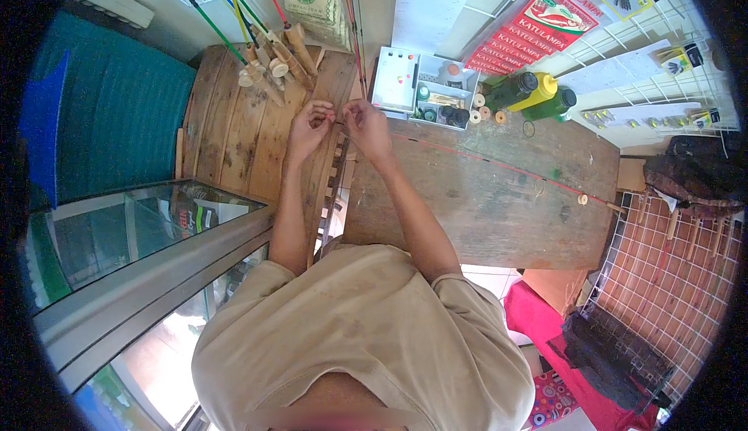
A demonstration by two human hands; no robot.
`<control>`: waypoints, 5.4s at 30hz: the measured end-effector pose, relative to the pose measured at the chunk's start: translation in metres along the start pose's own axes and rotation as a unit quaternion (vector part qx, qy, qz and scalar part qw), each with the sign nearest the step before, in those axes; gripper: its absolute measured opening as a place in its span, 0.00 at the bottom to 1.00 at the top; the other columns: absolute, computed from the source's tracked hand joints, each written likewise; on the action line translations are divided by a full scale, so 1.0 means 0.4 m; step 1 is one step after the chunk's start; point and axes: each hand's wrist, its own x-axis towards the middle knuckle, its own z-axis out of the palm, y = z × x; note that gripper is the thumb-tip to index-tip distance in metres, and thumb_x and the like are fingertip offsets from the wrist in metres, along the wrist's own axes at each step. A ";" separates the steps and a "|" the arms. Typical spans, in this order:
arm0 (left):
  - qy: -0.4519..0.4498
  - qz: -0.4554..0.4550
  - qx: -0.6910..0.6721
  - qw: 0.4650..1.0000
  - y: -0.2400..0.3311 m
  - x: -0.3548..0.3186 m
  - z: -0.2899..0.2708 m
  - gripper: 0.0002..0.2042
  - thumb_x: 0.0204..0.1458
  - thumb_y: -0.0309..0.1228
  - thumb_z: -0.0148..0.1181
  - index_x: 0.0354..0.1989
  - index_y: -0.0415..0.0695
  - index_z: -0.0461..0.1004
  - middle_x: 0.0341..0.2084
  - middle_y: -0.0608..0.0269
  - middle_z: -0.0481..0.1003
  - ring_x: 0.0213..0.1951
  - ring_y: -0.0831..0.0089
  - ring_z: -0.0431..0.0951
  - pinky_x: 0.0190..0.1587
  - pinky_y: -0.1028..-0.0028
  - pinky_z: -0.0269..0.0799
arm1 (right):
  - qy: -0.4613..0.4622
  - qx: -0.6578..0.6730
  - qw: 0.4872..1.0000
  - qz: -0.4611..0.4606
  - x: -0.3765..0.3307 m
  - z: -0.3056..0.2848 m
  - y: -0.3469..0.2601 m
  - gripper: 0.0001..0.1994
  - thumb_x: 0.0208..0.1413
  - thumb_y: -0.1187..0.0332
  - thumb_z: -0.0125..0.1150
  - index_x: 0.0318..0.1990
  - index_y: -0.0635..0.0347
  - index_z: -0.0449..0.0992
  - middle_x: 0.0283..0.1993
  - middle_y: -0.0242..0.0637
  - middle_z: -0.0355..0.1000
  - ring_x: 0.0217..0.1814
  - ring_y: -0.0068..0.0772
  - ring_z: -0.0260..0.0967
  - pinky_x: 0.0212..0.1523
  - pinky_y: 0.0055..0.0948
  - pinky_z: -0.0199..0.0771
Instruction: Assemble a fishing rod by attaching the sections and checking the guides.
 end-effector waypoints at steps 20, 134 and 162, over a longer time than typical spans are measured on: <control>0.010 0.020 0.199 0.980 0.064 -0.024 -0.018 0.07 0.51 0.25 0.59 0.38 0.41 0.78 0.29 0.57 0.74 0.29 0.68 0.75 0.35 0.72 0.71 | 0.143 0.086 0.986 -0.008 0.031 -0.122 0.046 0.02 0.56 0.76 0.54 0.36 0.62 0.71 0.28 0.29 0.71 0.26 0.16 0.65 0.28 0.19 0.65; 0.185 0.098 0.190 0.959 0.034 -0.031 0.048 0.07 0.52 0.24 0.58 0.39 0.40 0.77 0.29 0.55 0.75 0.30 0.64 0.76 0.32 0.71 0.71 | 0.188 0.170 0.967 0.005 -0.051 -0.179 0.177 0.06 0.65 0.68 0.46 0.39 0.61 0.63 0.31 0.34 0.72 0.32 0.21 0.69 0.36 0.21 0.68; 0.149 0.129 0.292 0.936 0.035 -0.026 0.050 0.06 0.50 0.25 0.58 0.36 0.41 0.76 0.33 0.54 0.73 0.39 0.54 0.71 0.42 0.62 0.68 | 0.228 -0.206 0.944 -0.123 -0.073 -0.136 0.034 0.10 0.46 0.77 0.57 0.38 0.59 0.72 0.41 0.43 0.65 0.49 0.49 0.57 0.51 0.45 0.57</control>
